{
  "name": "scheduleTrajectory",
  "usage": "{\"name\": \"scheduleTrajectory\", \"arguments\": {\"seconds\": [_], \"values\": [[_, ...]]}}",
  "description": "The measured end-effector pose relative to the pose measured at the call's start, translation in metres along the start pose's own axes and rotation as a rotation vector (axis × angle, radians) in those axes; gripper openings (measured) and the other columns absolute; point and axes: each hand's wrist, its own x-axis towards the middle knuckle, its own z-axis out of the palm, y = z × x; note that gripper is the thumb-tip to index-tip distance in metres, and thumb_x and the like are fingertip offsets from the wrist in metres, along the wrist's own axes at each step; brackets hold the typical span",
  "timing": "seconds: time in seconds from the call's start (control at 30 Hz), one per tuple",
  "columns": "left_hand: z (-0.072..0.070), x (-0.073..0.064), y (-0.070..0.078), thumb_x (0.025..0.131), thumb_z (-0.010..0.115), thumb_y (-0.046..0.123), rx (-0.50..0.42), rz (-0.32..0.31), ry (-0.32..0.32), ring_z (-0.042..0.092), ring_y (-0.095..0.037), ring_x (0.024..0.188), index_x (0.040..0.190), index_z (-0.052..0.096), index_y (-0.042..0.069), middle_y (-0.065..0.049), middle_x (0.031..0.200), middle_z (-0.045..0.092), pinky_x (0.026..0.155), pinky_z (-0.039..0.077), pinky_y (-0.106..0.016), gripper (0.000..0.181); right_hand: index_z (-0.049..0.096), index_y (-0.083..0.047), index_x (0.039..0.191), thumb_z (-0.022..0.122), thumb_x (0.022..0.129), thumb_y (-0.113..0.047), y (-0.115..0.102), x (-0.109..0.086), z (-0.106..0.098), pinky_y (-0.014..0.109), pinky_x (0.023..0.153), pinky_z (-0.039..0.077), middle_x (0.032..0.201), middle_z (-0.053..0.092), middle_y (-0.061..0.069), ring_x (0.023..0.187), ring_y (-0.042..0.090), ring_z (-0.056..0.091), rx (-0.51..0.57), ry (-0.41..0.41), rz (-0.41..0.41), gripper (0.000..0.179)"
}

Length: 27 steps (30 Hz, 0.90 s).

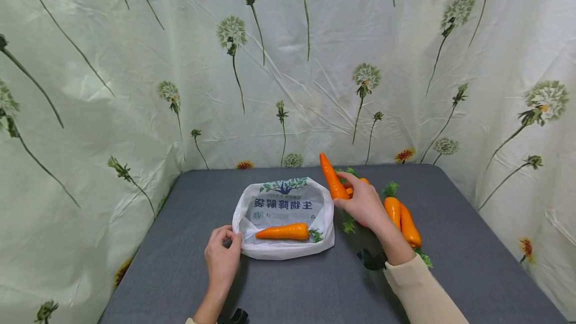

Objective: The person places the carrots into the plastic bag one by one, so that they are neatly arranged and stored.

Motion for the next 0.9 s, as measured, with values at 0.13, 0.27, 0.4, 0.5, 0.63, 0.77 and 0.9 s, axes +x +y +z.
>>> {"name": "scheduleTrajectory", "arguments": {"seconds": [0.13, 0.27, 0.4, 0.5, 0.63, 0.77, 0.9], "values": [[0.0, 0.0, -0.001, 0.087, 0.071, 0.007, -0.002, 0.003, 0.001, 0.063, -0.03, 0.1, 0.069, 0.06, 0.01, -0.01, 0.11, 0.066, 0.088, 0.048, -0.049, 0.021, 0.047, -0.02, 0.149, 0.079, 0.086, -0.018, -0.007, 0.001, -0.001, 0.038, 0.072, 0.053, 0.124, 0.065, 0.013, 0.096, 0.026, 0.066, 0.037, -0.006, -0.013, 0.071], [0.0, 0.0, -0.002, 0.086, 0.071, 0.007, 0.001, 0.006, 0.003, 0.064, -0.029, 0.099, 0.068, 0.059, 0.01, -0.009, 0.109, 0.066, 0.087, 0.048, -0.047, 0.022, 0.047, -0.021, 0.148, 0.079, 0.086, -0.016, -0.012, 0.002, 0.0, 0.038, 0.072, 0.053, 0.123, 0.065, 0.013, 0.096, 0.027, 0.067, 0.084, -0.012, -0.033, 0.07], [0.0, 0.001, -0.003, 0.086, 0.072, 0.007, 0.007, 0.001, 0.005, 0.064, -0.029, 0.099, 0.068, 0.059, 0.011, -0.009, 0.109, 0.067, 0.086, 0.048, -0.046, 0.023, 0.047, -0.023, 0.148, 0.079, 0.086, -0.015, -0.016, 0.002, 0.001, 0.038, 0.072, 0.054, 0.123, 0.065, 0.011, 0.096, 0.027, 0.068, 0.105, -0.016, -0.044, 0.07], [0.0, 0.001, -0.004, 0.086, 0.072, 0.007, 0.013, 0.005, 0.007, 0.065, -0.029, 0.098, 0.067, 0.059, 0.011, -0.009, 0.109, 0.067, 0.086, 0.048, -0.046, 0.023, 0.047, -0.025, 0.148, 0.079, 0.087, -0.015, -0.019, 0.002, 0.002, 0.037, 0.071, 0.053, 0.123, 0.064, 0.008, 0.095, 0.026, 0.067, 0.111, -0.019, -0.049, 0.07], [0.001, 0.001, -0.005, 0.085, 0.072, 0.007, 0.019, 0.019, 0.015, 0.066, -0.027, 0.098, 0.066, 0.059, 0.011, -0.007, 0.108, 0.068, 0.084, 0.047, -0.043, 0.024, 0.046, -0.026, 0.149, 0.077, 0.087, -0.012, -0.024, 0.002, 0.006, 0.036, 0.069, 0.053, 0.126, 0.062, 0.007, 0.094, 0.026, 0.066, 0.125, -0.026, -0.068, 0.07], [0.001, 0.001, -0.005, 0.085, 0.072, 0.007, 0.02, 0.02, 0.012, 0.066, -0.027, 0.098, 0.066, 0.059, 0.011, -0.007, 0.108, 0.068, 0.084, 0.046, -0.042, 0.024, 0.047, -0.024, 0.148, 0.078, 0.087, -0.01, -0.026, 0.005, 0.01, 0.038, 0.071, 0.053, 0.127, 0.063, 0.008, 0.093, 0.027, 0.066, 0.129, -0.025, -0.097, 0.07], [0.001, 0.001, -0.004, 0.086, 0.072, 0.007, 0.008, 0.012, -0.001, 0.065, -0.029, 0.1, 0.067, 0.059, 0.011, -0.008, 0.109, 0.067, 0.086, 0.048, -0.045, 0.023, 0.048, -0.022, 0.147, 0.078, 0.086, -0.008, -0.03, 0.008, 0.014, 0.04, 0.076, 0.054, 0.127, 0.063, 0.007, 0.096, 0.026, 0.067, 0.13, -0.02, -0.118, 0.07]]}}
